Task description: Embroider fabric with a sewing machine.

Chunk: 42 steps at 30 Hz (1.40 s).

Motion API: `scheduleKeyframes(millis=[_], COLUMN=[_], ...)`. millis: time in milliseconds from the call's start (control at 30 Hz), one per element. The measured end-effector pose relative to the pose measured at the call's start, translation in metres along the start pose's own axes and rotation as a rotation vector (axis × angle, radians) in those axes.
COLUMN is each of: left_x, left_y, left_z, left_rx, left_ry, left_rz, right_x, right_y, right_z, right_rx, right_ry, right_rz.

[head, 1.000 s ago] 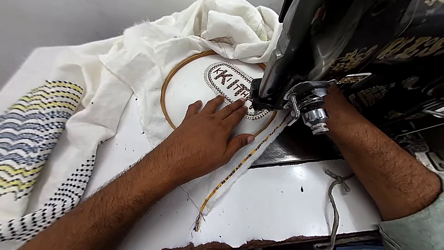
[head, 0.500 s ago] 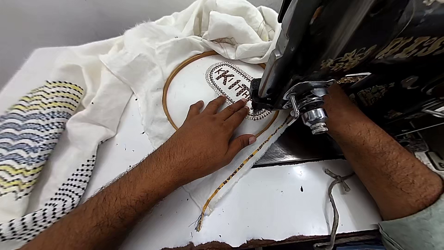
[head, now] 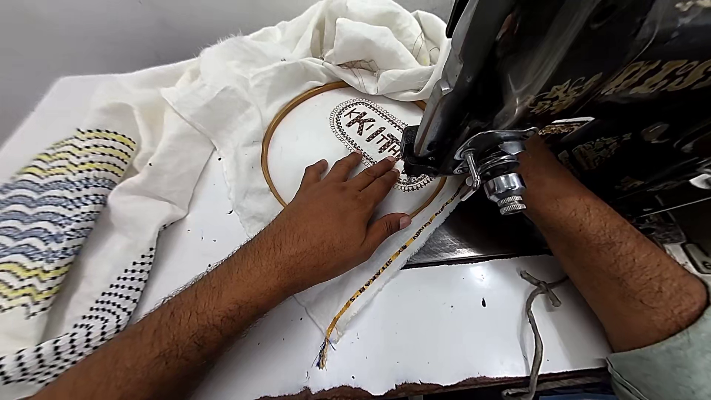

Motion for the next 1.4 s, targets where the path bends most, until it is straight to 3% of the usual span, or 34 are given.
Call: scheduleKeyframes(millis=[233, 400, 567, 900, 1233, 1400], left_x=[0.0, 0.001, 0.003, 0.005, 0.003, 0.003], left_y=[0.0, 0.001, 0.0, 0.0, -0.001, -0.001], left_z=[0.001, 0.001, 0.0, 0.001, -0.001, -0.001], left_rx=[-0.021, -0.014, 0.009, -0.017, 0.02, 0.009], left_ry=[0.003, -0.001, -0.002, -0.007, 0.0, 0.001], left_rz=[-0.003, 0.0, -0.006, -0.006, 0.001, -0.001], right_x=[0.003, 0.001, -0.003, -0.004, -0.006, -0.005], right_y=[-0.002, -0.001, 0.001, 0.003, 0.003, 0.002], right_z=[0.002, 0.001, 0.001, 0.002, -0.001, -0.006], right_rx=[-0.046, -0.071, -0.037, -0.119, -0.051, -0.073], right_ry=[0.012, -0.082, 0.006, -0.092, -0.035, -0.165], right_rz=[-0.009, 0.002, 0.062, 0.098, 0.083, 0.029])
Point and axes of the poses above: each hand's wrist, its own z-axis away from the middle knuckle, its own y-axis out of the back of the hand, x = y × z, the point moved 6 cm from there along -z, towards the middle knuckle, and after that the axes turned 11 degrees about -z, right-handed, at the moved point
